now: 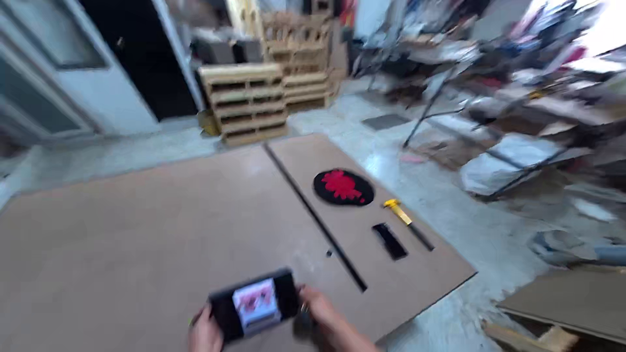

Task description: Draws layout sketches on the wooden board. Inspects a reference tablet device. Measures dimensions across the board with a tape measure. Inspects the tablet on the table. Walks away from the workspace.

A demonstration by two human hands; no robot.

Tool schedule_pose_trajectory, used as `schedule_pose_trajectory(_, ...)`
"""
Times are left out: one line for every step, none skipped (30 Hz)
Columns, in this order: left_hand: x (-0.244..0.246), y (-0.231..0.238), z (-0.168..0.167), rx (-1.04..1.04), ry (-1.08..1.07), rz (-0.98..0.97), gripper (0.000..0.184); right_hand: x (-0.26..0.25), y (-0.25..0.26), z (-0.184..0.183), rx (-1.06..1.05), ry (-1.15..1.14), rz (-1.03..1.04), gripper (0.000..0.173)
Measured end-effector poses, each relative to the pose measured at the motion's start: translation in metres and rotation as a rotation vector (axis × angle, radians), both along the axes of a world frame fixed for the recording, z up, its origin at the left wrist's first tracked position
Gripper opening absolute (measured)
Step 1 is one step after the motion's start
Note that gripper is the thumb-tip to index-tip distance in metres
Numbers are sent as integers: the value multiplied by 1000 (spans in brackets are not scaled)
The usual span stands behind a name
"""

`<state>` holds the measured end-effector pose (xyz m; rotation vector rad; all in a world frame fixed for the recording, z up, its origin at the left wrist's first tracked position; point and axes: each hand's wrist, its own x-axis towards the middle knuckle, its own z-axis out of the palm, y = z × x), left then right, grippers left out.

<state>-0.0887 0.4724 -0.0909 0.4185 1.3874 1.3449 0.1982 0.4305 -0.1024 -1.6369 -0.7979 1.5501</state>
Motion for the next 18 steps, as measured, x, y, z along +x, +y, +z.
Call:
schedule_pose_trajectory(-1,5,-3,-21,14,37,33,-2,4,3,-32,-18,31,40)
schedule_pose_trajectory(0,11,-5,-50,23,69,32,-2,9,3,-62,-45,63,42)
schedule_pose_trajectory(0,17,-8,-77,37,96,31,-4,13,0,-87,-71,77,42)
schedule_pose_trajectory(-2,22,-14,-94,54,106,29,-6,17,-6,-107,-89,77,42)
schedule_pose_trajectory(-3,27,-21,-102,75,96,30,-6,21,-13,-122,-93,71,42)
schedule_pose_trajectory(-4,32,-27,-111,110,78,32,-5,24,-20,-132,-90,65,42)
schedule_pose_trajectory(-5,36,-33,-124,147,65,35,-5,27,-26,-137,-80,62,43)
schedule_pose_trajectory(-5,40,-36,-137,177,49,37,-5,29,-31,-136,-72,59,43)
schedule_pose_trajectory(-6,44,-37,-152,200,46,37,-6,32,-34,-137,-68,54,43)
schedule_pose_trajectory(-6,48,-39,-165,216,45,37,-6,34,-36,-142,-63,53,42)
schedule_pose_trajectory(-7,50,-41,-178,240,31,37,-6,36,-38,-149,-58,51,42)
schedule_pose_trajectory(-9,53,-43,-193,279,4,38,-5,38,-39,-152,-60,48,42)
schedule_pose_trajectory(-10,55,-44,-214,340,-34,37,-4,39,-42,-145,-77,50,42)
schedule_pose_trajectory(-12,55,-44,-239,422,-79,38,-2,40,-44,-131,-123,64,43)
schedule_pose_trajectory(-13,53,-44,-259,514,-119,37,-1,39,-46,-104,-210,91,44)
schedule_pose_trajectory(-14,48,-40,-269,585,-160,38,0,36,-46,-62,-325,131,44)
schedule_pose_trajectory(-15,42,-34,-272,649,-212,38,-1,33,-42,-14,-430,189,42)
schedule_pose_trajectory(-15,33,-26,-263,695,-279,37,-4,29,-34,26,-498,267,40)
